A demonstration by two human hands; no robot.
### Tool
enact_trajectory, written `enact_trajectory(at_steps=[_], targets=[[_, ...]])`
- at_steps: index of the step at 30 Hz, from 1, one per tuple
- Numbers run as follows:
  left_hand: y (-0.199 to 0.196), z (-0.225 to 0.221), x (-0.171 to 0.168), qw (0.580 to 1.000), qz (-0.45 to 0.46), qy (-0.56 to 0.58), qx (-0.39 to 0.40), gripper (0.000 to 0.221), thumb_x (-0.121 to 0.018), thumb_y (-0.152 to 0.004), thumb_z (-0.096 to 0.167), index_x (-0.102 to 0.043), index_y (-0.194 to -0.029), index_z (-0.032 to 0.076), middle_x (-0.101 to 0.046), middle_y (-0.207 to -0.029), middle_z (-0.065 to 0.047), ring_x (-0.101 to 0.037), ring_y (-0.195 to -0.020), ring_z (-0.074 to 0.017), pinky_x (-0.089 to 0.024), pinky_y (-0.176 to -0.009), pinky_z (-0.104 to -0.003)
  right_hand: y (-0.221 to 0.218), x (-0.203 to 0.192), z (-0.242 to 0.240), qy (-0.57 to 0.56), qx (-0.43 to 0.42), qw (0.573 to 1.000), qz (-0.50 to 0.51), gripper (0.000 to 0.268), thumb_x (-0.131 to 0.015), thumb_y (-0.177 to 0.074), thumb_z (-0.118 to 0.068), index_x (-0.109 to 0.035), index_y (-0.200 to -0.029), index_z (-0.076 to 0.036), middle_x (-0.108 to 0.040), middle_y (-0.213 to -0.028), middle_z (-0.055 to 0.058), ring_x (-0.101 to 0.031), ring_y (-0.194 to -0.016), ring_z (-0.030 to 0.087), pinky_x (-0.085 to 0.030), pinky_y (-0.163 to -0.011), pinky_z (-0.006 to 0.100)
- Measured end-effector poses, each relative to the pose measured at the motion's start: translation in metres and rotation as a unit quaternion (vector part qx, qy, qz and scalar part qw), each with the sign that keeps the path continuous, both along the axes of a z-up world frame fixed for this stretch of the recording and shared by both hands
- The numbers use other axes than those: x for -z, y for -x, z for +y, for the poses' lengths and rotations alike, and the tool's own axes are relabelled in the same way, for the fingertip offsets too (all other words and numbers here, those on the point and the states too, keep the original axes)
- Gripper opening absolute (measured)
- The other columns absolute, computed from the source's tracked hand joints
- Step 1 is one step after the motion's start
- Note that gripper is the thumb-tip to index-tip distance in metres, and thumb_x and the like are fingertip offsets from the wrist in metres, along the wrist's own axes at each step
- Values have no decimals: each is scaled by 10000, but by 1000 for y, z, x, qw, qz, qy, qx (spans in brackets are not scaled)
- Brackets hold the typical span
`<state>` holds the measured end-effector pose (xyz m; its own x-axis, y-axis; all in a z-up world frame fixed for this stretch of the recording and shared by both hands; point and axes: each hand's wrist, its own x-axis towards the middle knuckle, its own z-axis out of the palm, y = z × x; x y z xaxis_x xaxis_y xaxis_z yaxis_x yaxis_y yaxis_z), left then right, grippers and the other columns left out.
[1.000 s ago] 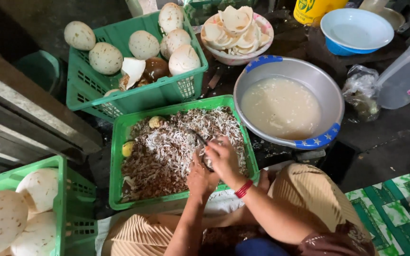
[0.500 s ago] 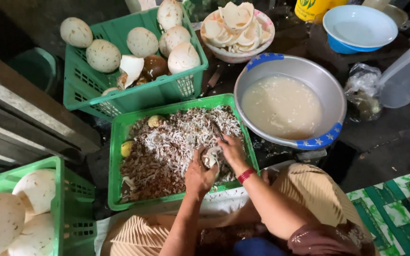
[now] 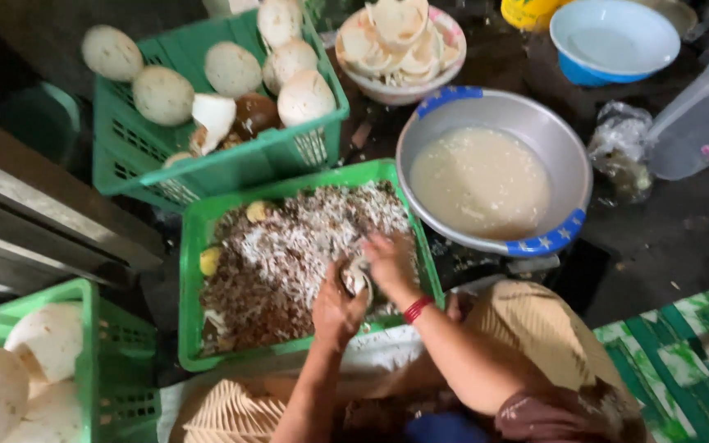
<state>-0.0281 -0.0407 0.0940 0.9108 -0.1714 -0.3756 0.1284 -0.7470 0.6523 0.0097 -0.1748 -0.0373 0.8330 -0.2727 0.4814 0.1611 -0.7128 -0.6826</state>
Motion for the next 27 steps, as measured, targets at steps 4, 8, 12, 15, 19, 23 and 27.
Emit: enact_trajectory(at_steps=[4, 8, 12, 15, 19, 23, 27], targets=[[-9, 1, 9, 999, 3, 45, -1, 766, -579, -771, 356, -378, -1497, 218, -574, -1324, -269, -567, -1265, -477, -426, -1103, -559, 6, -35, 9, -183, 20, 977, 110, 252, -716, -897, -369, -734, -1004, -141, -594, -1200, 217, -613, -1162, 408, -497, -990, 444], [7, -1, -12, 998, -9, 54, 7, 760, -600, -759, 315, -401, -1488, 228, -607, -1290, -240, -592, -1229, -477, -449, -1070, -580, 4, -22, 9, -40, -14, 999, 9, 102, -728, -894, -286, -752, -949, -204, -557, -1248, 106, -571, -1163, 337, -474, -973, 410], [-9, 5, 39, 998, -1, 67, 16, 734, -597, -731, 342, -434, -1445, 291, -615, -1276, -218, -593, -1235, -451, -448, -1077, -560, 6, 7, -2, -45, 12, 999, 24, 152, -724, -928, -400, -759, -899, -255, -571, -1175, 84, -607, -1100, 306, -495, -924, 385], [-20, 9, 75, 998, -28, 39, 30, 770, -600, -743, 568, -434, -1449, 311, -603, -1346, -98, -587, -1280, -330, -446, -1113, -490, 17, -38, 12, 4, -108, 994, 23, 115, -740, -878, -367, -743, -895, -254, -575, -1225, 50, -585, -1133, 312, -487, -938, 393], [-5, 7, 5, 997, -25, 55, 45, 791, -585, -707, 457, -467, -1433, 165, -596, -1314, -225, -571, -1255, -451, -431, -1104, -586, 3, -25, 5, 12, -28, 999, -19, 136, -747, -898, -320, -764, -817, -212, -590, -1126, 96, -611, -1091, 312, -487, -917, 385], [-2, -2, 28, 996, -12, 67, 54, 777, -575, -744, 522, -485, -1403, 121, -564, -1350, -216, -523, -1305, -434, -406, -1136, -576, 26, -63, 19, 38, -93, 995, 14, 114, -735, -893, -247, -770, -790, -214, -581, -1173, 83, -591, -1096, 334, -497, -912, 401], [-12, 9, 32, 995, -43, 36, 78, 755, -593, -748, 399, -438, -1430, 112, -555, -1329, -236, -547, -1265, -468, -440, -1088, -601, -11, 3, -24, 219, -80, 969, -84, 86, -771, -800, -180, -766, -873, -225, -717, -939, 13, -611, -1029, 304, -505, -870, 419]])
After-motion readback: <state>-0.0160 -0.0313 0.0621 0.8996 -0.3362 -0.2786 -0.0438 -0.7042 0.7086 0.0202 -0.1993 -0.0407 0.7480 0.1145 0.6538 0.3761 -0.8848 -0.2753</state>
